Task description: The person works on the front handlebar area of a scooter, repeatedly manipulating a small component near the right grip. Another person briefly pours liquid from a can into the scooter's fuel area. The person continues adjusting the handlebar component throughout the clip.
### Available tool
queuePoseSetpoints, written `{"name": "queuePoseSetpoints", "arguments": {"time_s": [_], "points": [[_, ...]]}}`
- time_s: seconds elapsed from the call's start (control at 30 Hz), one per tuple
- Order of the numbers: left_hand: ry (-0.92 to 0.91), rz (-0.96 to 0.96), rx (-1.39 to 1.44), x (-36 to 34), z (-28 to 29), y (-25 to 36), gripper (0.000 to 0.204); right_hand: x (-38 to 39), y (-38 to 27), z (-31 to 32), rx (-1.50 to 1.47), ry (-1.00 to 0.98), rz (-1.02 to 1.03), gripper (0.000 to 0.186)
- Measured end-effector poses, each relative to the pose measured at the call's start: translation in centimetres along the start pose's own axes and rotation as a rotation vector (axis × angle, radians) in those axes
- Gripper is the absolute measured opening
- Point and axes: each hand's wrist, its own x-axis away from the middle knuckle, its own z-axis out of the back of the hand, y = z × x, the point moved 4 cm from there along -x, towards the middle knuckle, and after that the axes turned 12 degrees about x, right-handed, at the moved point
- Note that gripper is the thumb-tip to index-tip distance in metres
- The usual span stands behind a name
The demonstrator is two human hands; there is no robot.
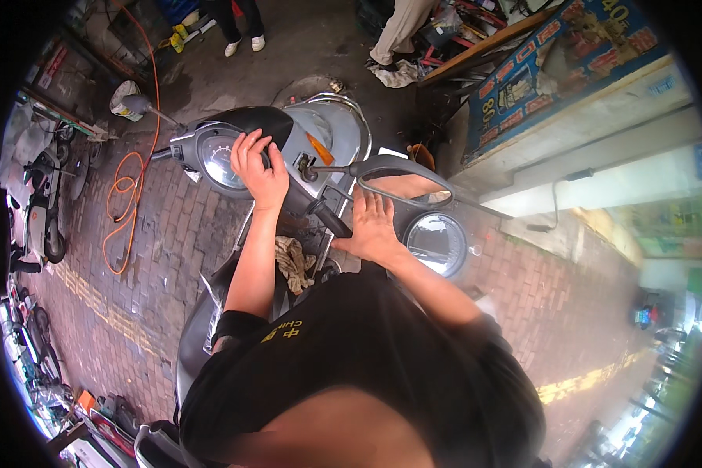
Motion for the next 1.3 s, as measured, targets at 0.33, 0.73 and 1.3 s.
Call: {"name": "queuePoseSetpoints", "arguments": {"time_s": [0.33, 0.73, 1.3], "points": [[0.004, -0.026, -0.01, 0.3, 0.1, -0.1, 0.02, 0.2, 0.0, -0.5, -0.104, -0.099, 0.023, 0.104], [0.006, 0.006, 0.006, -0.1, 0.4, 0.1, 0.019, 0.3, -0.2, -0.3, 0.044, 0.088, 0.084, 0.089], [-0.265, 1.511, 2.1, 22.1, -4.7, 5.7, 0.09, -0.1, 8.7, 0.8, -0.498, -0.24, 0.006, 0.046]]}}
